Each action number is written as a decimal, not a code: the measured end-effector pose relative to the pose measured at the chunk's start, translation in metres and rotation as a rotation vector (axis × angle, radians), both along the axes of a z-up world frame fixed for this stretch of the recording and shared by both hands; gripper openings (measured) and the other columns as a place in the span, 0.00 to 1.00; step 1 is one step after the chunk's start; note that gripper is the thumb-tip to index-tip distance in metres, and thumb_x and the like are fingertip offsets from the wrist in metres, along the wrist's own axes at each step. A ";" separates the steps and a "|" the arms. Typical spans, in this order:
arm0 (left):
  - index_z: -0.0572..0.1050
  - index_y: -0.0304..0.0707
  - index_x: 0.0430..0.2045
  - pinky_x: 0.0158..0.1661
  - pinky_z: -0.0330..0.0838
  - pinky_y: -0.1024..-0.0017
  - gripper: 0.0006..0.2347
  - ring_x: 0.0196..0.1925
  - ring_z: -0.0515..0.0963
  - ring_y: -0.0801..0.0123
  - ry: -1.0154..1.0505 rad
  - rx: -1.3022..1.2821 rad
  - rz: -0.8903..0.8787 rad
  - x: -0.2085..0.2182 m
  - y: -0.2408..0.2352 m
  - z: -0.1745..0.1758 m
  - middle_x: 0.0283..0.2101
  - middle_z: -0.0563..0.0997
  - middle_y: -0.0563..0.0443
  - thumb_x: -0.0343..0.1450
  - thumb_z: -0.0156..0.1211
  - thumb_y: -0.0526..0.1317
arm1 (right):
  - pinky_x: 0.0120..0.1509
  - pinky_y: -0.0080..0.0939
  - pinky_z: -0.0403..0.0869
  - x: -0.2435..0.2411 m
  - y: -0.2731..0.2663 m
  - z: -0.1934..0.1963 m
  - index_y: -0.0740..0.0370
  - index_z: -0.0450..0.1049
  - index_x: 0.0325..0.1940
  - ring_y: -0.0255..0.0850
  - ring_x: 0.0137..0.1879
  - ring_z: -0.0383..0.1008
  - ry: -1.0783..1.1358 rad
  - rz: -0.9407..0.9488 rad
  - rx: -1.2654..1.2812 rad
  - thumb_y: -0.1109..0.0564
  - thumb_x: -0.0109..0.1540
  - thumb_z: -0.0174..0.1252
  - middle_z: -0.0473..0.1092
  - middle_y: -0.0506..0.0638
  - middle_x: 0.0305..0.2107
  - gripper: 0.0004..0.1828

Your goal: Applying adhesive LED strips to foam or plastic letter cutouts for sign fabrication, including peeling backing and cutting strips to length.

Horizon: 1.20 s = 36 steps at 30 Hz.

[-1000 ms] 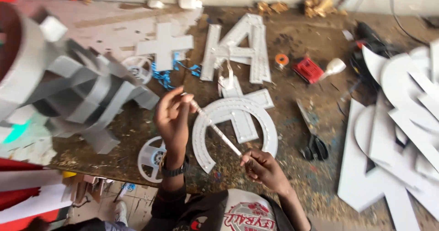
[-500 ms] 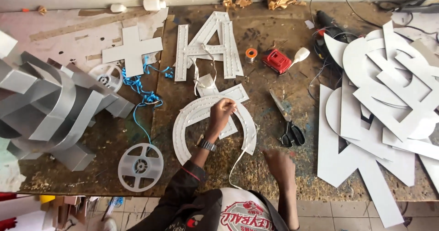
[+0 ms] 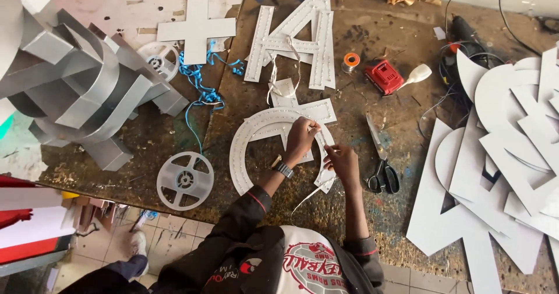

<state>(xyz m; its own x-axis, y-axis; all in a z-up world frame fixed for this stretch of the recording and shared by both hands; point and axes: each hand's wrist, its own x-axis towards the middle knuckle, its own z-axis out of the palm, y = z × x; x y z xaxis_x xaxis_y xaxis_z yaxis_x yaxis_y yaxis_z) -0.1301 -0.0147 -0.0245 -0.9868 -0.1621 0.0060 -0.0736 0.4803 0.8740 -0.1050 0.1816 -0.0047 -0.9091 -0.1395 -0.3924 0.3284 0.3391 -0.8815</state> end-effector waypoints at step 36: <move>0.82 0.38 0.39 0.61 0.74 0.53 0.02 0.58 0.79 0.48 0.155 -0.200 0.077 0.003 0.008 -0.035 0.48 0.75 0.47 0.76 0.69 0.31 | 0.14 0.39 0.63 0.090 -0.003 -0.052 0.63 0.77 0.41 0.39 0.11 0.58 -0.198 -0.396 -0.567 0.43 0.79 0.58 0.60 0.53 0.12 0.22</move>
